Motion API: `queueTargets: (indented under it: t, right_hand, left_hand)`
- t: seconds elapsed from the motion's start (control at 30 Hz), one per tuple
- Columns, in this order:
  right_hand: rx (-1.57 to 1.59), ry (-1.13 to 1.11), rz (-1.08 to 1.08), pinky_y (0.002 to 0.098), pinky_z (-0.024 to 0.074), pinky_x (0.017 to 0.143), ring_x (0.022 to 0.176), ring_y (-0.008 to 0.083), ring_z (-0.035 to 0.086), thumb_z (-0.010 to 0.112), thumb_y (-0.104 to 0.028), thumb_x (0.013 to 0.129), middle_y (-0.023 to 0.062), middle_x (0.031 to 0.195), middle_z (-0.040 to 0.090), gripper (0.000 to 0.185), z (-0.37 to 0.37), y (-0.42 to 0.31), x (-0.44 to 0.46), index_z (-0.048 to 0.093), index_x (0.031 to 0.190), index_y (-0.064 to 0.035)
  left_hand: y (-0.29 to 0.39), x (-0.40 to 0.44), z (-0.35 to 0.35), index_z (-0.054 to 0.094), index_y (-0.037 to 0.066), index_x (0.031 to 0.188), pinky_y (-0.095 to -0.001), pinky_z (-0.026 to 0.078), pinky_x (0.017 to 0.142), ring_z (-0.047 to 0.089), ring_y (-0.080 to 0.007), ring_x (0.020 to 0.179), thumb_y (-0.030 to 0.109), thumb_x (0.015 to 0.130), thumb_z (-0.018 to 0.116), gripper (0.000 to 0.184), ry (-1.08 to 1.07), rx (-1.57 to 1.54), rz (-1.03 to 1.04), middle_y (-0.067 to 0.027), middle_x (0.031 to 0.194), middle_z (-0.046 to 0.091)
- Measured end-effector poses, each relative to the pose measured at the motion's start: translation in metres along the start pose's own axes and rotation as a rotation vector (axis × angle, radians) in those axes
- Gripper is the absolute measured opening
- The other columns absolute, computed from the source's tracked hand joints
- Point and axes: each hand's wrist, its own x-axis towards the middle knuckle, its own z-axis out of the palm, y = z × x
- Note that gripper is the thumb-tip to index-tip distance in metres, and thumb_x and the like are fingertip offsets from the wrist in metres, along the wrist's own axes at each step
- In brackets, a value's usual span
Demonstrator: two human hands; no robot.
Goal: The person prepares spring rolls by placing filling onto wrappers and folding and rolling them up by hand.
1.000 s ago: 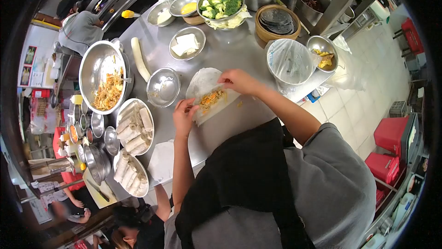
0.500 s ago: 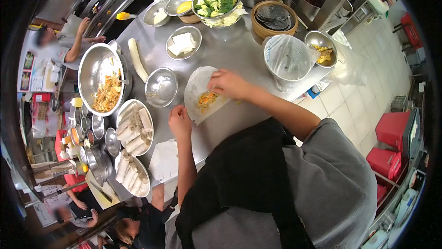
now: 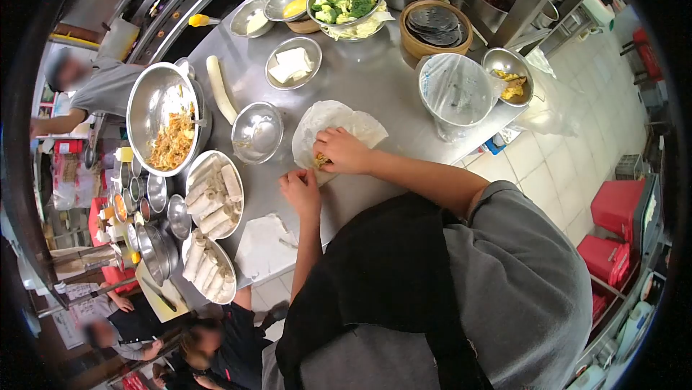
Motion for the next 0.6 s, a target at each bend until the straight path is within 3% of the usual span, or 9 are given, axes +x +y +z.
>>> queueTargets:
  t: [0.1, 0.2, 0.4, 0.5, 0.6]
  right_hand:
    - [0.016, -0.021, 0.005, 0.0421, 0.0446, 0.089, 0.107, 0.0262, 0.055, 0.079, -0.03, 0.071, 0.0057, 0.105, 0.059, 0.033, 0.003, 0.002, 0.0, 0.066, 0.096, -0.0123]
    - [0.018, -0.008, 0.008, 0.0423, 0.0437, 0.089, 0.106, 0.0258, 0.056, 0.078, -0.03, 0.072, 0.0049, 0.104, 0.059, 0.031, 0.004, 0.002, -0.001, 0.066, 0.095, -0.0137]
    - [-0.016, 0.005, 0.006, 0.0433, 0.0415, 0.089, 0.107, 0.0233, 0.057, 0.078, -0.03, 0.072, 0.0035, 0.103, 0.06, 0.03, 0.004, 0.002, -0.001, 0.065, 0.094, -0.0141]
    - [-0.046, -0.001, 0.016, 0.0435, 0.0412, 0.089, 0.106, 0.023, 0.058, 0.077, -0.028, 0.071, 0.0035, 0.103, 0.06, 0.029, 0.003, 0.001, 0.0, 0.065, 0.094, -0.0137]
    - [-0.104, -0.015, 0.009, 0.0442, 0.041, 0.088, 0.105, 0.0236, 0.059, 0.077, -0.026, 0.07, 0.004, 0.102, 0.061, 0.03, 0.004, 0.003, 0.001, 0.065, 0.095, -0.0131]
  left_hand:
    - [0.02, 0.001, -0.008, 0.062, -0.002, 0.102, -0.0384, 0.05, 0.077, 0.06, -0.0275, 0.08, 0.022, 0.091, 0.072, 0.028, -0.109, -0.345, -0.218, -0.0144, 0.089, 0.063]
    - [0.029, -0.002, -0.005, 0.06, -0.002, 0.107, -0.0332, 0.049, 0.068, 0.061, -0.0215, 0.074, 0.021, 0.091, 0.072, 0.031, 0.069, -0.529, -0.173, -0.0133, 0.093, 0.065]
    - [0.024, 0.006, -0.018, 0.066, -0.002, 0.095, -0.0319, 0.05, 0.069, 0.064, -0.017, 0.074, 0.02, 0.086, 0.077, 0.026, -0.2, -0.56, -0.397, -0.0112, 0.079, 0.067]
    - [0.04, 0.005, -0.019, 0.069, 0.0, 0.088, -0.0321, 0.051, 0.066, 0.064, -0.0179, 0.071, 0.019, 0.084, 0.079, 0.022, -0.098, -0.395, -0.269, -0.0102, 0.072, 0.066]
    - [0.046, 0.0, -0.01, 0.069, 0.001, 0.088, -0.0342, 0.052, 0.063, 0.066, -0.0212, 0.072, 0.019, 0.084, 0.078, 0.02, 0.032, -0.284, -0.056, -0.0109, 0.083, 0.069]
